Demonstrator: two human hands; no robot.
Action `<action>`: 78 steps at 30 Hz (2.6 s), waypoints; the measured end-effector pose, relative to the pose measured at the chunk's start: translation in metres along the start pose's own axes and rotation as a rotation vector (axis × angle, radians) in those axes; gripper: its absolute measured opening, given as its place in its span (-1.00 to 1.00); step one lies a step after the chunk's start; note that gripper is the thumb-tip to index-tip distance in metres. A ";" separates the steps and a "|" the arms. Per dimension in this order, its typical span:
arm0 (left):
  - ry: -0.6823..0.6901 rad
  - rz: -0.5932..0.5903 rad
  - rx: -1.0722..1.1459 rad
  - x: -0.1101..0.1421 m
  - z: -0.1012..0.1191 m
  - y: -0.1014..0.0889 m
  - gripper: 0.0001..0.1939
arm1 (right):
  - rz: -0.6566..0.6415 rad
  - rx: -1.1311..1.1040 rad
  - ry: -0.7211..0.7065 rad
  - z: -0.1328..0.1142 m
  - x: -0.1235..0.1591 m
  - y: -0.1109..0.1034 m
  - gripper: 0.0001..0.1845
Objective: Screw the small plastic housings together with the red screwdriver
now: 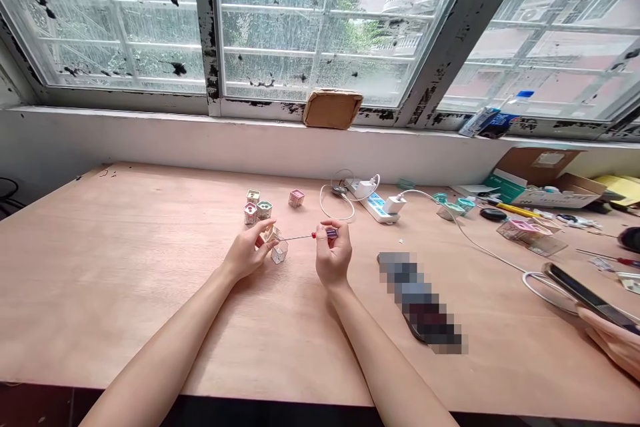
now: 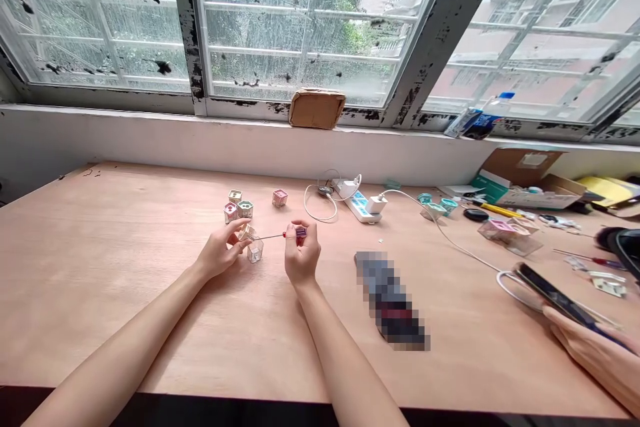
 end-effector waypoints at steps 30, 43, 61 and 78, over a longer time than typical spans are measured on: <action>-0.022 0.039 -0.028 -0.003 -0.002 -0.007 -0.56 | 0.048 -0.014 0.053 0.015 -0.004 -0.002 -0.75; 0.011 0.061 -0.039 -0.003 -0.001 -0.009 -0.60 | 0.078 0.033 0.065 0.014 -0.008 -0.004 -0.77; -0.035 0.012 0.037 -0.001 0.004 -0.007 -0.58 | -0.268 0.249 -0.010 0.048 -0.007 0.009 -0.73; 0.005 -0.049 0.136 0.002 0.014 -0.004 -0.60 | -0.541 0.087 -0.260 0.007 0.008 0.015 -0.69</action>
Point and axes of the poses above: each hand's wrist, its own x-axis away from the middle knuckle, its own y-axis out of the palm, z = x × y, the point moved 3 cm from there along -x, towards the middle knuckle, and after that the axes turned 8 degrees about z, right-handed, at the moved point
